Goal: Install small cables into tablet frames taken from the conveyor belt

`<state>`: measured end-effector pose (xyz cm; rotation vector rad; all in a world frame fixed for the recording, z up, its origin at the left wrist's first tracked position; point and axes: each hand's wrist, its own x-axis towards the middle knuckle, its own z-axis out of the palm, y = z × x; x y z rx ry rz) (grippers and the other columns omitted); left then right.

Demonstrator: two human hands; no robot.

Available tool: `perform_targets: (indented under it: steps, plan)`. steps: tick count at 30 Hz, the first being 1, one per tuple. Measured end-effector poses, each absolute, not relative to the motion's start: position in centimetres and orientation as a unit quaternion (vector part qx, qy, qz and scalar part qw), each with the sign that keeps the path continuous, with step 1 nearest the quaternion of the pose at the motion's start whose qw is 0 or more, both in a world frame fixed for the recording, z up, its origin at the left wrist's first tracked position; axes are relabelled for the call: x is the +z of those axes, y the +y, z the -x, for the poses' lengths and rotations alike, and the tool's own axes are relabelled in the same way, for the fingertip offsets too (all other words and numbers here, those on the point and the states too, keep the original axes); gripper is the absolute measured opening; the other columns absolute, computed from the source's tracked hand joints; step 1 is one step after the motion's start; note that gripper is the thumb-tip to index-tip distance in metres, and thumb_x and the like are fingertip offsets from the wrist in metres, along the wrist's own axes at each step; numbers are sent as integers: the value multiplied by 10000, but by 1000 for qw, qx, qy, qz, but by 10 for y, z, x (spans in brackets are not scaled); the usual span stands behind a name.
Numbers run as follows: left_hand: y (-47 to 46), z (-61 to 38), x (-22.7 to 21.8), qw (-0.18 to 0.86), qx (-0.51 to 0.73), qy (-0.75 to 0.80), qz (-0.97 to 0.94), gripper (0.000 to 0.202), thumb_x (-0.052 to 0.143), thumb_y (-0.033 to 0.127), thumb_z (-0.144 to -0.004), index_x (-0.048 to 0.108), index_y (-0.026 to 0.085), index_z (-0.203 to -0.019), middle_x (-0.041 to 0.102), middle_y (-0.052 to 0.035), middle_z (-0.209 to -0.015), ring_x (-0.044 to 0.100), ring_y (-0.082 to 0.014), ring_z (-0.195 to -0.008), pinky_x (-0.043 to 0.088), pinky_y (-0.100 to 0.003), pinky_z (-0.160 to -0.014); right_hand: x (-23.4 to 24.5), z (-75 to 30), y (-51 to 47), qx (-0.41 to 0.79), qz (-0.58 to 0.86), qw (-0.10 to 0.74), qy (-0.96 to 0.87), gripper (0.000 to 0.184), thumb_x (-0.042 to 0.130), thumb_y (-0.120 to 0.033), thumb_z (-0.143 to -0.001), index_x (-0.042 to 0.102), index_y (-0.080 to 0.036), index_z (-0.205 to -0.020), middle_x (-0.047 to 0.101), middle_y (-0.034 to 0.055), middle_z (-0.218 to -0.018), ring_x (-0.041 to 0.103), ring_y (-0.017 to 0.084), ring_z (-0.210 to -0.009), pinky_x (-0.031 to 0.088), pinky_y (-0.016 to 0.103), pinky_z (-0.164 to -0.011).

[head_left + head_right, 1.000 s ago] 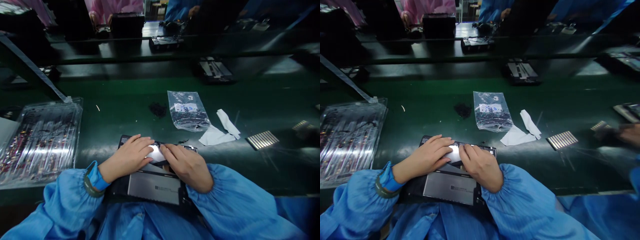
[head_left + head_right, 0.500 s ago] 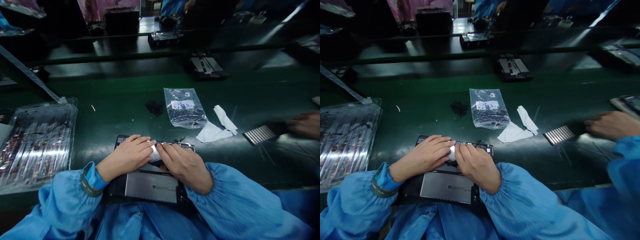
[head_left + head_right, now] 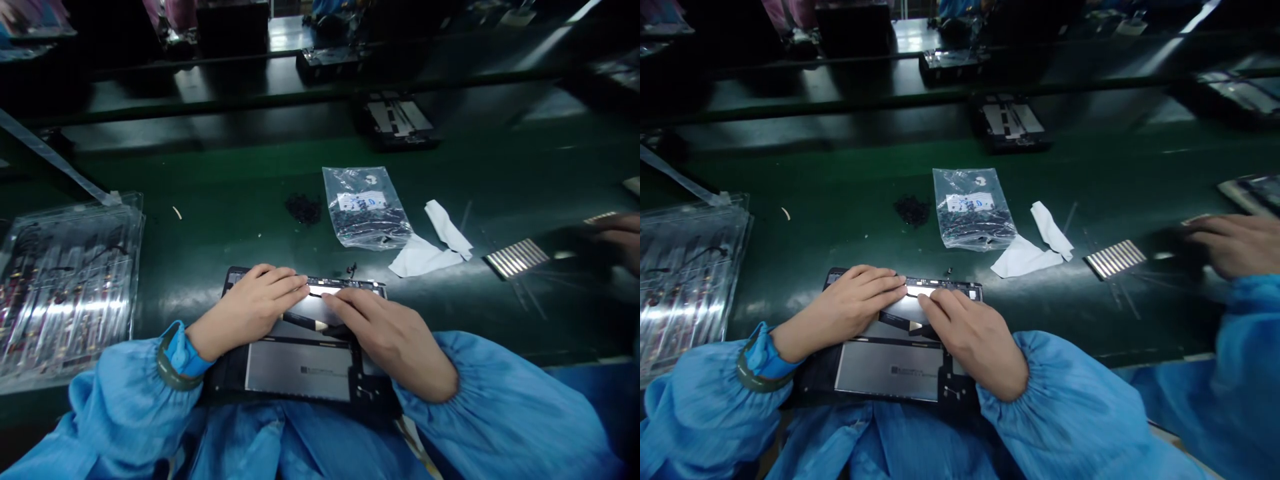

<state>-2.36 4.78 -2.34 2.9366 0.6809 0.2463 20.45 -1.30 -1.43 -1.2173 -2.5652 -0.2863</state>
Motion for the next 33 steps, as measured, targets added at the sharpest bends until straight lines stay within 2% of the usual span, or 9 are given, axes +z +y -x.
perform_targets:
  steps: [13, 19, 22, 25, 28, 31, 33]
  plan:
    - [43, 21, -24, -12, 72, 224, -972, 377, 440, 82, -891, 528, 119, -1255, 559, -66, -1324, 477, -249, -1188, 399, -403, -948, -21, -205, -11, -156, 405, 143, -890, 258, 393, -53, -922, 605, -96, -1062, 685, 86, -885, 569, 166, -695, 384, 298, -577]
    - [42, 21, -24, -12, 86, 224, -971, 351, 472, 100, -887, 547, 125, -1229, 581, -60, -1297, 484, -243, -1176, 402, -397, -943, -14, -200, -13, -157, 412, 104, -892, 300, 369, -51, -913, 620, -92, -1073, 679, 90, -883, 558, 176, -686, 387, 306, -548]
    - [44, 22, -23, 9, 96, 227, -969, 347, 471, 84, -881, 556, 132, -1214, 586, -68, -1285, 489, -242, -1173, 411, -392, -935, -9, -207, -18, -167, 421, 76, -888, 336, 366, -20, -883, 622, -80, -1092, 684, 102, -951, 577, 195, -706, 412, 316, -545]
    - [48, 24, -20, 57, 108, 231, -965, 331, 459, 77, -885, 569, 160, -1186, 592, -75, -1261, 499, -222, -1164, 426, -372, -916, -10, -224, -29, -147, 452, 107, -873, 350, 363, -13, -872, 611, -78, -1110, 660, 135, -1090, 620, 215, -847, 477, 310, -636]
    - [53, 23, -19, 86, 98, 236, -963, 314, 423, 126, -926, 533, 173, -1217, 581, -90, -1236, 521, -214, -1117, 439, -365, -888, -19, -240, -44, -62, 575, 202, -790, 285, 430, -126, -909, 592, -133, -1143, 660, 123, -1081, 644, 207, -923, 514, 294, -747]
    - [59, 16, -22, 74, 85, 285, -952, 344, 395, 297, -963, 495, 115, -1237, 581, -138, -1148, 542, -237, -1021, 460, -377, -828, -30, -245, -57, 79, 700, 235, -670, 244, 463, -354, -916, 630, -192, -991, 700, 76, -867, 678, 213, -771, 543, 313, -667]
    - [63, 11, -21, 71, 50, 316, -945, 353, 363, 353, -967, 562, 95, -1106, 595, -126, -1006, 553, -234, -915, 465, -365, -766, -35, -244, -60, 195, 735, 227, -608, 322, 454, -478, -887, 633, -210, -902, 694, 53, -747, 676, 222, -695, 544, 323, -602]
